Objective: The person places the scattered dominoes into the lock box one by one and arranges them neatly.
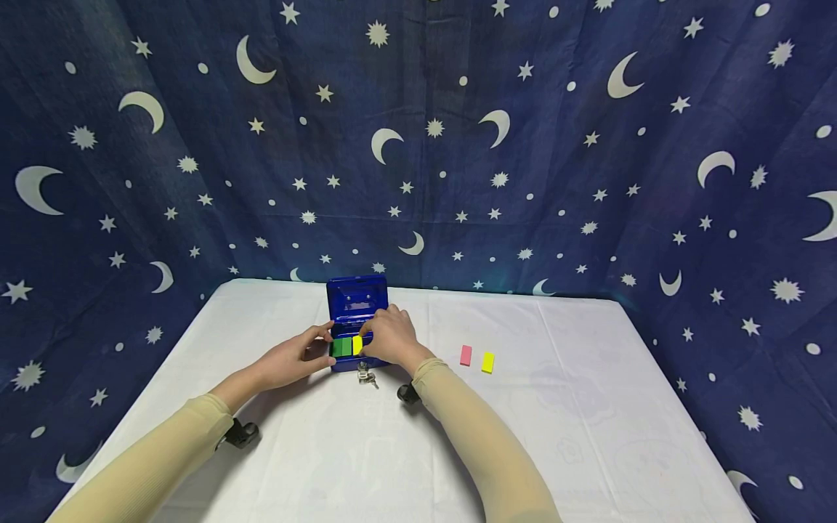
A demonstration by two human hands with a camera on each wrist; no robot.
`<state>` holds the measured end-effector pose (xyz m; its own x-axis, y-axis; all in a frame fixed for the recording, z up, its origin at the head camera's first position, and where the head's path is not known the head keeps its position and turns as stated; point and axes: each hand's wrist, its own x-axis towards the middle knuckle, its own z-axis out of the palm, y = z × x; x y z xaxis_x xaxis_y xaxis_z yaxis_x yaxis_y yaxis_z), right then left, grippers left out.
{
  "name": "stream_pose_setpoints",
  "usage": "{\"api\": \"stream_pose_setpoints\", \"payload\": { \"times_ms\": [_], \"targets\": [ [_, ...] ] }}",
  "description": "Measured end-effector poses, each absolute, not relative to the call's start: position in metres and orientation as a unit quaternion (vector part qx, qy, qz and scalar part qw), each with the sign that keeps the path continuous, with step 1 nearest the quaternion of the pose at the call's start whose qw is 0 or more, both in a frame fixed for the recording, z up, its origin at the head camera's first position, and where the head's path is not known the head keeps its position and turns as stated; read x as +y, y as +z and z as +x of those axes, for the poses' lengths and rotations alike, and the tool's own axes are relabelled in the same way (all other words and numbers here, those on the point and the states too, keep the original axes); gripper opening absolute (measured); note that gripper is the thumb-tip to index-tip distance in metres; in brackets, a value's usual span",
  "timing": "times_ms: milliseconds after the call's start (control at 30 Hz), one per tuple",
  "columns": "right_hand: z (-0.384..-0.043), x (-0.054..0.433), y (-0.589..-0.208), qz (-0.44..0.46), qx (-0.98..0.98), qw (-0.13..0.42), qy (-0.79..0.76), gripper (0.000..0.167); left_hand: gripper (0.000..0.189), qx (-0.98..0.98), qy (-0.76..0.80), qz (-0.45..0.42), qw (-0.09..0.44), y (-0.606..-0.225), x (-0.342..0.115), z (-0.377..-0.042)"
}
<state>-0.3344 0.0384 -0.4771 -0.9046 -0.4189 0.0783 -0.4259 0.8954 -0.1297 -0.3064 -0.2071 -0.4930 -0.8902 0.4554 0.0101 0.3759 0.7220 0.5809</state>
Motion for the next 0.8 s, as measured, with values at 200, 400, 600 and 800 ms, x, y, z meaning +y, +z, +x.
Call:
{"api": "stream_pose_setpoints", "payload": {
  "times_ms": [200,400,600,800],
  "targets": [
    [-0.3346,0.0365,-0.4776,0.215,-0.974,0.025,0.064,0.039,0.075,0.925,0.299,0.225,0.068,-0.4922,-0.2068,-0.3053],
    [-0.3360,0.0358,-0.4801,0.213,-0.975,0.022,0.058,0.039,0.076,0.925,0.297,0.225,0.068,-0.4923,-0.2068,-0.3052],
    [-0.3367,0.0350,-0.4803,0.211,-0.976,0.021,0.058,0.039,0.075,0.928,0.292,0.222,0.068,-0.4926,-0.2070,-0.3056],
    [-0.3380,0.0342,-0.4809,0.213,-0.975,0.015,0.060,0.039,0.059,0.928,0.291,0.222,0.071,-0.4927,-0.2058,-0.3074]
  ]
}}
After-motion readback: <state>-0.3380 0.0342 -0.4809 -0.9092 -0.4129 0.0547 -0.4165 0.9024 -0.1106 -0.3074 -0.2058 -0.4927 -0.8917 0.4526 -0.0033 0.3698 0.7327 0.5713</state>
